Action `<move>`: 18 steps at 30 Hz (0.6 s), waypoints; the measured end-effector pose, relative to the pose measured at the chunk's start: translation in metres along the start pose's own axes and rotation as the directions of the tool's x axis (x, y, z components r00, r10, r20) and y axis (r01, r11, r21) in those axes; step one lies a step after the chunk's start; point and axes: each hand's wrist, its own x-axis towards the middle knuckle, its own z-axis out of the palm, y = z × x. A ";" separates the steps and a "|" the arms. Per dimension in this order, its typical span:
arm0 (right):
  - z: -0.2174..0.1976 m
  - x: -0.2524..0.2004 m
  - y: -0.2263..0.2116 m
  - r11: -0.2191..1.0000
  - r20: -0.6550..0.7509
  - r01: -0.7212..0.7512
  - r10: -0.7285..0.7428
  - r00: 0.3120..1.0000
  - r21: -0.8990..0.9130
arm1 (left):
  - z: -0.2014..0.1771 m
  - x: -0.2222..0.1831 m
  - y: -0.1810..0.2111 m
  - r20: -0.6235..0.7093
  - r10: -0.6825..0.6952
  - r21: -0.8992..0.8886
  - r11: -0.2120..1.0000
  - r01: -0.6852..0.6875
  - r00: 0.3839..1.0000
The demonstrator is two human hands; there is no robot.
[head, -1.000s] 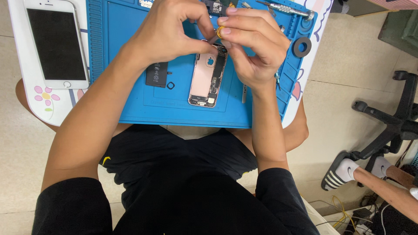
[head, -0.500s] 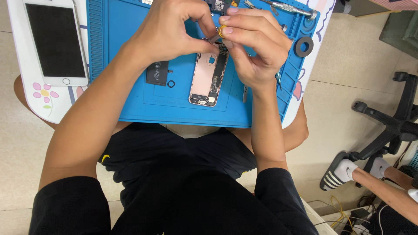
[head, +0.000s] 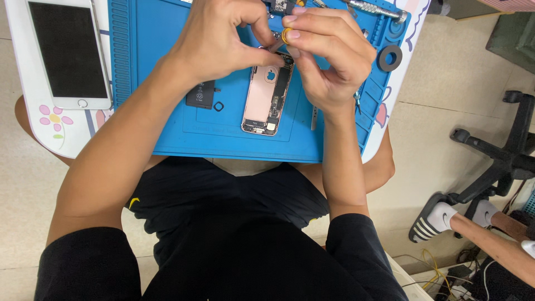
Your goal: The person uses tweezers and a screwdriver to remove and reposition internal components of a disassembled smartphone on a blue work mat. They handle small parts and connectors, occasionally using a roll of tape, while another phone sits nearby.
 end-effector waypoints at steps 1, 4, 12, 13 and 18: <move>0.000 0.000 0.001 1.000 -0.002 -0.001 0.001 1.000 -0.001 | 0.000 0.000 0.001 0.002 0.000 0.000 1.000 0.000 1.000; -0.003 -0.002 0.004 1.000 0.011 0.017 -0.017 1.000 -0.001 | -0.005 0.004 0.006 0.010 -0.008 0.015 1.000 0.008 1.000; -0.002 -0.004 0.005 1.000 -0.028 0.018 -0.018 0.999 -0.004 | -0.020 0.006 0.005 0.259 -0.014 -0.064 0.997 0.031 0.966; -0.001 -0.003 0.005 1.000 -0.029 0.018 -0.018 0.999 -0.003 | -0.018 0.006 0.007 0.259 -0.014 -0.063 0.997 0.032 0.966; 0.002 -0.003 0.005 0.999 -0.023 0.030 -0.029 0.999 0.024 | -0.002 0.002 0.005 0.030 -0.038 -0.061 0.997 0.040 0.999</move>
